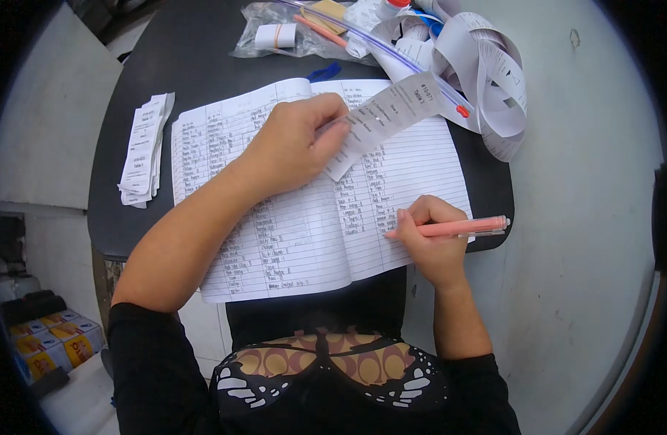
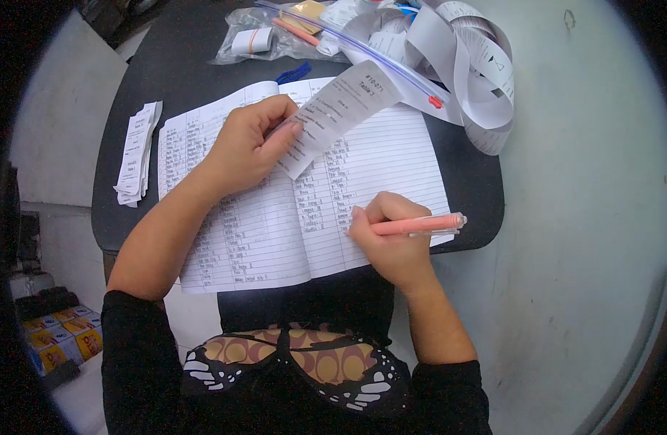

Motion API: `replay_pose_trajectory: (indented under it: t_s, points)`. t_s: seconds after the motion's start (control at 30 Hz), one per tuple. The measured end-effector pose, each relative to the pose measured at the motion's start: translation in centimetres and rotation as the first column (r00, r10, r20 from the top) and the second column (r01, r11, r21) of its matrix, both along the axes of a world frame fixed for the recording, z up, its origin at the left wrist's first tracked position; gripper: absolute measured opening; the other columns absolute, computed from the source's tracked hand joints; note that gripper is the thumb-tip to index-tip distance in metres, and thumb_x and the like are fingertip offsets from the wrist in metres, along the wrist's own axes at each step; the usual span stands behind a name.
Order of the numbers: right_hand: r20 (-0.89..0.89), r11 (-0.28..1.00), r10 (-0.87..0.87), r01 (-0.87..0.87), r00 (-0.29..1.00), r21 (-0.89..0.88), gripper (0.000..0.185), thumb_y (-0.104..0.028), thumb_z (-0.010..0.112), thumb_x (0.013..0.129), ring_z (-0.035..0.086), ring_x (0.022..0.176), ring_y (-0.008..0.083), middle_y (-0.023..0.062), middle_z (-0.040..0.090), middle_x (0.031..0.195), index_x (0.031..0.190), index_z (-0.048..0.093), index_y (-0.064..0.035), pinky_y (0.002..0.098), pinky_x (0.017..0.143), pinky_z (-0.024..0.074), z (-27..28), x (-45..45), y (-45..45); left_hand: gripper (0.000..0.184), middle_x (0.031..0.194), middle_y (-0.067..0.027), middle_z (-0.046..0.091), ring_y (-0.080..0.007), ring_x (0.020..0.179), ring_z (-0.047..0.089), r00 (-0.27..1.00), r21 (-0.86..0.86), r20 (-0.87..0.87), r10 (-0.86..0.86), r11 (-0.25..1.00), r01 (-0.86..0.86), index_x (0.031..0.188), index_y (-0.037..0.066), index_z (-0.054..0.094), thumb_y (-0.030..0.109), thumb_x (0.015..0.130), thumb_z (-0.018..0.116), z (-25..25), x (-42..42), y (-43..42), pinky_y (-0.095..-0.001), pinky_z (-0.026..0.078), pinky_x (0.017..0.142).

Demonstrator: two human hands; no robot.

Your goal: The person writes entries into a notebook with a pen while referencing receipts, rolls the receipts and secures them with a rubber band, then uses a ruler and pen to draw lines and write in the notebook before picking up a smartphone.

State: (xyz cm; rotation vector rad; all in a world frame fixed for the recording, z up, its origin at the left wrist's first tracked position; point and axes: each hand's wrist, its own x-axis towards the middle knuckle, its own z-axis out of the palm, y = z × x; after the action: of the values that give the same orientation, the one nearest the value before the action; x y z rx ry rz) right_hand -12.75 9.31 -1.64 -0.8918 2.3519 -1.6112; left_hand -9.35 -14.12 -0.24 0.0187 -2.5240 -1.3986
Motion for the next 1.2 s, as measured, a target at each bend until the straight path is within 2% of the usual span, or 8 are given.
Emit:
replay_pose_trajectory:
  t_s: [0.07, 0.17, 0.47, 0.6, 0.7, 0.87, 0.97, 1.2]
  points:
    - [-0.013, 1.0, -0.007, 0.007, 1.0, -0.004, 0.029, -0.001, 0.068, 0.071, 0.043, 0.044, 0.0106, 0.0029, 0.049, 0.051, 0.054, 0.046, -0.0037, 0.0277, 0.043, 0.0341, -0.08, 0.02, -0.03, 0.012, 0.068, -0.0016, 0.055, -0.0071, 0.063, 0.046, 1.0, -0.005, 0.01, 0.0, 1.0, 0.0, 0.084, 0.002, 0.056, 0.013, 0.09, 0.055, 0.04, 0.01, -0.02, -0.0235, 0.04, 0.059]
    - [-0.05, 0.995, 0.066, -0.062, 0.997, 0.081, 0.025, 0.001, 0.062, 0.078, 0.053, 0.05, 0.0075, 0.0027, 0.053, 0.056, 0.059, 0.047, -0.002, 0.021, 0.047, 0.0378, 0.3, -0.17, 0.35, 0.012, 0.069, -0.0018, 0.056, -0.0073, 0.063, 0.047, 1.0, -0.009, 0.01, 0.0, 1.0, 0.001, 0.085, 0.003, 0.057, 0.014, 0.09, 0.055, -0.04, -0.04, -0.03, -0.0235, 0.04, 0.059]
    - [0.054, 0.998, 0.056, -0.057, 0.997, 0.008, 0.024, 0.002, 0.061, 0.078, 0.055, 0.051, 0.0079, 0.0022, 0.053, 0.057, 0.059, 0.047, -0.003, 0.0209, 0.047, 0.038, 0.77, -0.14, 0.34, 0.013, 0.07, -0.0017, 0.056, -0.0071, 0.064, 0.047, 0.999, -0.005, 0.037, 0.002, 1.0, -0.002, 0.084, 0.002, 0.057, 0.014, 0.09, 0.055, 0.17, 0.02, 0.04, -0.0232, 0.04, 0.06]
    - [-0.025, 0.994, 0.068, -0.066, 0.997, 0.088, 0.025, 0.002, 0.061, 0.078, 0.058, 0.052, 0.0091, 0.0019, 0.052, 0.057, 0.059, 0.046, -0.0031, 0.0207, 0.047, 0.0387, 0.07, -0.33, 0.63, 0.013, 0.07, -0.0008, 0.055, -0.0065, 0.065, 0.046, 1.0, 0.017, 0.03, -0.001, 1.0, 0.001, 0.084, 0.002, 0.056, 0.013, 0.09, 0.055, -0.11, -0.04, 0.03, -0.0226, 0.039, 0.06]
    - [-0.028, 0.993, 0.075, -0.072, 0.997, 0.091, 0.026, 0.001, 0.061, 0.078, 0.059, 0.052, 0.0098, 0.0018, 0.051, 0.056, 0.058, 0.045, -0.0033, 0.0206, 0.047, 0.0392, 0.24, -0.34, 0.61, 0.014, 0.072, -0.0144, 0.061, -0.021, 0.063, 0.057, 0.999, 0.007, 0.036, 0.014, 1.0, -0.014, 0.085, 0.001, 0.058, 0.015, 0.087, 0.055, 0.03, -0.05, 0.0, -0.0319, 0.044, 0.061]
    - [-0.058, 0.994, 0.069, -0.064, 0.996, 0.094, 0.028, 0.002, 0.06, 0.079, 0.06, 0.052, 0.0105, 0.002, 0.051, 0.056, 0.058, 0.043, -0.0035, 0.0205, 0.046, 0.0395, 0.13, -0.47, 0.68, 0.014, 0.071, -0.0142, 0.061, -0.0207, 0.063, 0.056, 0.999, 0.036, 0.031, 0.007, 0.999, -0.008, 0.085, 0.001, 0.057, 0.014, 0.087, 0.055, -0.19, -0.07, -0.01, -0.0317, 0.044, 0.061]
    - [-0.018, 1.0, 0.001, -0.001, 1.0, 0.019, 0.028, -0.002, 0.067, 0.071, 0.043, 0.044, 0.0128, 0.0041, 0.048, 0.051, 0.054, 0.045, -0.0037, 0.0288, 0.044, 0.0331, -0.09, -0.25, 0.32, 0.014, 0.071, -0.0142, 0.061, -0.0205, 0.063, 0.056, 1.0, 0.02, 0.029, 0.006, 1.0, -0.007, 0.085, 0.001, 0.057, 0.014, 0.087, 0.055, -0.16, -0.07, -0.03, -0.0316, 0.044, 0.061]
    - [-0.062, 0.999, 0.003, 0.0, 0.998, 0.042, 0.028, -0.002, 0.066, 0.071, 0.043, 0.044, 0.0131, 0.0042, 0.048, 0.051, 0.054, 0.045, -0.0038, 0.0292, 0.043, 0.0331, -0.06, -0.3, 0.36, 0.014, 0.072, -0.0143, 0.061, -0.0205, 0.063, 0.057, 0.999, 0.002, 0.048, 0.006, 1.0, -0.006, 0.086, 0.001, 0.058, 0.015, 0.087, 0.055, 0.19, 0.02, 0.02, -0.0315, 0.044, 0.061]
